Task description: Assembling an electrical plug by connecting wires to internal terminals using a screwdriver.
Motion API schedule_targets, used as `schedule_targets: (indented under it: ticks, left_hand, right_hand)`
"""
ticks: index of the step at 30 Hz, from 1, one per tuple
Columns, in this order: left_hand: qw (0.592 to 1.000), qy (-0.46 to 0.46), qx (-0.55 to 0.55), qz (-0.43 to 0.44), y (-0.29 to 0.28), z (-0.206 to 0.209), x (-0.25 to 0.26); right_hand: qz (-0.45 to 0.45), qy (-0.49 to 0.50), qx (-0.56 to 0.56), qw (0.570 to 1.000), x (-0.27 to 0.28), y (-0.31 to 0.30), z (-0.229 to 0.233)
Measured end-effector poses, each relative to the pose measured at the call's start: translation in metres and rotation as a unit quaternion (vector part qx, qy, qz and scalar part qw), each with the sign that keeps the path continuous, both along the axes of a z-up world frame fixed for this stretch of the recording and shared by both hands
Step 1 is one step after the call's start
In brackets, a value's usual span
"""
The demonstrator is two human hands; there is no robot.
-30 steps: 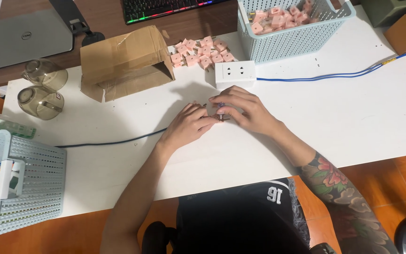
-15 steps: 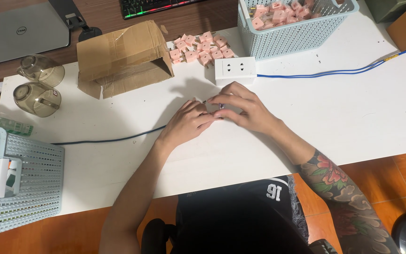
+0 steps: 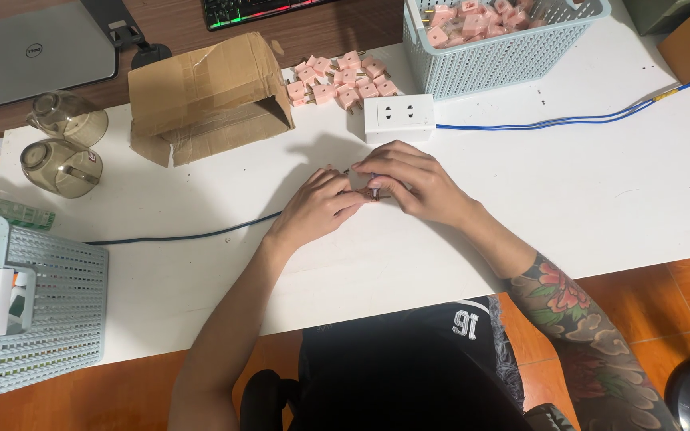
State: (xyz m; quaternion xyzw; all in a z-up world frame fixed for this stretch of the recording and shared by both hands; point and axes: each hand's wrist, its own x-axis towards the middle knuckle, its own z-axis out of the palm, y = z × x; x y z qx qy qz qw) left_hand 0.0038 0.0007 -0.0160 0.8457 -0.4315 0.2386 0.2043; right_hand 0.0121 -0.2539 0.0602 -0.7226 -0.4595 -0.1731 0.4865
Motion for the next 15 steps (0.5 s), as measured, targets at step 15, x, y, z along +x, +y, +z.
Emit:
schedule_targets:
  ticks: [15]
  left_hand:
    - [1.000,0.020,-0.001,0.000,-0.001,0.002,0.001]
  right_hand:
    - [-0.017,-0.007,0.006,1.000,-0.001,0.002,-0.001]
